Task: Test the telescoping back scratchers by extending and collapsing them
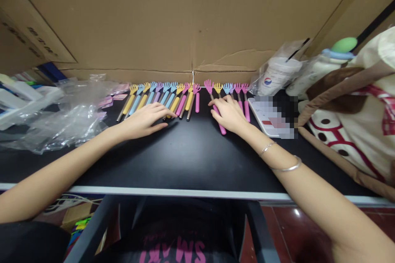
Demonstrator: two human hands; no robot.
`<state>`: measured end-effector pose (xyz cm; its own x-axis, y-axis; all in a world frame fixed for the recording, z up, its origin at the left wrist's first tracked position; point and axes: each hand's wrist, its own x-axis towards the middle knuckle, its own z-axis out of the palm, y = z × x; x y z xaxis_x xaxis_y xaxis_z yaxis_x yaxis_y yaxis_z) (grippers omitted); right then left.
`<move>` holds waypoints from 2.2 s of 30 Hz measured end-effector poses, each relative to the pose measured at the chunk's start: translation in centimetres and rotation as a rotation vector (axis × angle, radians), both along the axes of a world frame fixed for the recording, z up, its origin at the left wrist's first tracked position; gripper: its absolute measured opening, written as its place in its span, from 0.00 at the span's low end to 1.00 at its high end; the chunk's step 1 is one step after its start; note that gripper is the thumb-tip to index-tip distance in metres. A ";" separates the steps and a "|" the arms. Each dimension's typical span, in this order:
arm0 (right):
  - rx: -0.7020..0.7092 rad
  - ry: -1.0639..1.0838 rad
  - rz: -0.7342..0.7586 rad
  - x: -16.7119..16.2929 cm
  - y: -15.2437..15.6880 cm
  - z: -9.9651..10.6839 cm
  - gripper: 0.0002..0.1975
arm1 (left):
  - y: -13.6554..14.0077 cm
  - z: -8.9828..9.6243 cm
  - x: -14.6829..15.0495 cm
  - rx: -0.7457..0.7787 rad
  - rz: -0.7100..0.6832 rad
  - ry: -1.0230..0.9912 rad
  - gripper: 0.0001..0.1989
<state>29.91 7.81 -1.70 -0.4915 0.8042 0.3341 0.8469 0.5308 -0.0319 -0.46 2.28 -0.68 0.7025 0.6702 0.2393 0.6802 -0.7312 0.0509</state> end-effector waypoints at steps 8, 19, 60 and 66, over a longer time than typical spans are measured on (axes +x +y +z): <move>-0.002 -0.105 -0.017 -0.2 -0.1 -0.2 0.18 | 0.0 0.0 0.1 0.011 -0.014 0.003 0.14; 0.010 -0.144 0.011 0.1 -0.6 0.4 0.25 | -0.2 0.3 0.1 0.026 -0.002 0.037 0.13; -0.295 -0.200 0.291 4.0 0.1 1.8 0.39 | 0.0 0.2 -0.1 0.044 -0.070 0.024 0.12; -0.281 -0.229 0.265 4.2 0.1 1.9 0.38 | 0.0 0.1 -0.1 0.066 -0.064 0.046 0.12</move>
<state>34.12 7.90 0.23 -0.7284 0.6849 -0.0209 0.6851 0.7277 -0.0331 -0.60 2.30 -0.57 0.7545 0.6076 0.2479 0.6326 -0.7739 -0.0287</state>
